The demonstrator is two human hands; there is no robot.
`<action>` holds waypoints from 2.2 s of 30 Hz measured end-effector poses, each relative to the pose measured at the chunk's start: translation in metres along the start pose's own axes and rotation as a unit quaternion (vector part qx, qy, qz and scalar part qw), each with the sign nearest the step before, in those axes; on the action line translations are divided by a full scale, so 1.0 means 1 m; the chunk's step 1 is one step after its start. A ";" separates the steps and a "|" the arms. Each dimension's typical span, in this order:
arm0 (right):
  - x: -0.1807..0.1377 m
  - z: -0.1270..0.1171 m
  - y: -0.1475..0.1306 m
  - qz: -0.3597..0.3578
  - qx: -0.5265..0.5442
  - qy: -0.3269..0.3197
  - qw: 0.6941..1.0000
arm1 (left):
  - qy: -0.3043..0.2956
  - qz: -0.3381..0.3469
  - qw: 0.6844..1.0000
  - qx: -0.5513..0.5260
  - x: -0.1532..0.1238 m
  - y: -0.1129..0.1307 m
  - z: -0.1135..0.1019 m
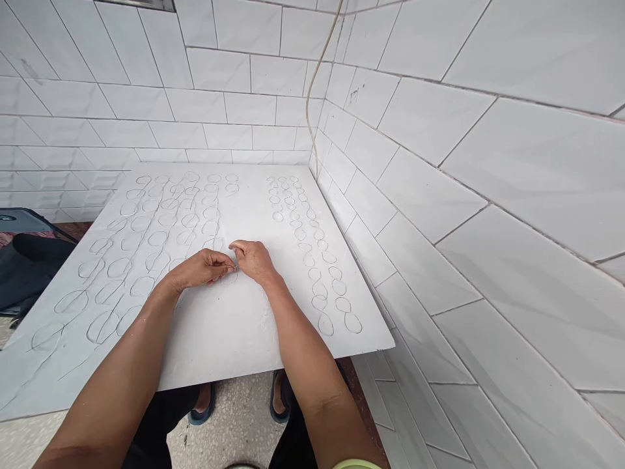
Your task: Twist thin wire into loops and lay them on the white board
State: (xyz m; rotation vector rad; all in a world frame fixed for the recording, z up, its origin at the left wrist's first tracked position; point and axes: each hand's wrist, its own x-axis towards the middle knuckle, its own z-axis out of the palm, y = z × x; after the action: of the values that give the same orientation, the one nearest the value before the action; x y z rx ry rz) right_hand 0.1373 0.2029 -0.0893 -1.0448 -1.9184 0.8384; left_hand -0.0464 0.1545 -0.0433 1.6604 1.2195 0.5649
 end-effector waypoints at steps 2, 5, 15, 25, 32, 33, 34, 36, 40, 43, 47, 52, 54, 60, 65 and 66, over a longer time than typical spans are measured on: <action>0.001 0.001 0.001 0.016 0.016 0.004 1.000 | 0.005 0.002 1.000 -0.004 0.000 0.000 0.000; 0.003 0.002 0.002 0.069 0.068 0.042 0.994 | 0.038 0.012 0.999 -0.005 0.003 -0.002 0.001; 0.008 -0.003 -0.006 0.129 0.093 0.236 0.959 | 0.208 0.052 0.968 -0.130 0.009 0.008 0.016; 0.007 -0.003 -0.009 0.104 0.020 0.294 0.950 | 0.173 0.039 0.936 -0.304 0.016 0.016 0.044; 0.006 -0.001 -0.009 0.109 0.037 0.274 0.955 | 0.136 0.026 0.900 -0.412 0.015 0.015 0.034; 0.006 -0.001 -0.008 0.100 0.039 0.274 0.956 | 0.129 0.025 0.896 -0.423 0.015 0.014 0.033; 0.006 0.000 -0.007 0.091 0.040 0.275 0.956 | 0.121 0.024 0.892 -0.435 0.015 0.014 0.031; 0.007 0.001 -0.006 0.075 0.041 0.279 0.956 | 0.108 0.025 0.883 -0.457 0.015 0.013 0.030; 0.007 0.002 -0.005 0.068 0.038 0.270 0.960 | 0.091 0.031 0.864 -0.494 0.015 0.011 0.028; 0.007 0.003 -0.006 0.073 0.035 0.252 0.964 | 0.095 0.023 0.850 -0.518 0.016 0.009 0.027; 0.007 0.002 -0.006 0.078 0.045 0.243 0.966 | 0.101 -0.005 0.840 -0.534 0.015 0.009 0.024; 0.006 0.000 -0.006 0.060 0.059 0.231 0.969 | 0.103 -0.028 0.832 -0.545 0.013 0.010 0.018; 0.006 0.000 -0.006 0.053 0.067 0.217 0.972 | 0.112 -0.034 0.828 -0.549 0.012 0.010 0.014; 0.004 -0.001 -0.007 0.012 0.088 0.175 0.981 | 0.107 -0.077 0.819 -0.558 0.008 0.005 -0.001; 0.005 -0.002 -0.007 0.037 0.128 0.131 0.982 | 0.103 -0.098 0.818 -0.557 0.008 0.000 -0.008; 0.005 -0.003 -0.007 0.055 0.148 0.124 0.980 | 0.110 -0.097 0.820 -0.553 0.009 -0.001 -0.008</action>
State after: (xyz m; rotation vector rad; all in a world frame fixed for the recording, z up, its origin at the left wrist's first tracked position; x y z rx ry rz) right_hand 0.1351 0.2049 -0.0802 -1.0248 -1.4865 0.9725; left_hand -0.0494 0.1660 -0.0420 0.4787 0.8798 1.0872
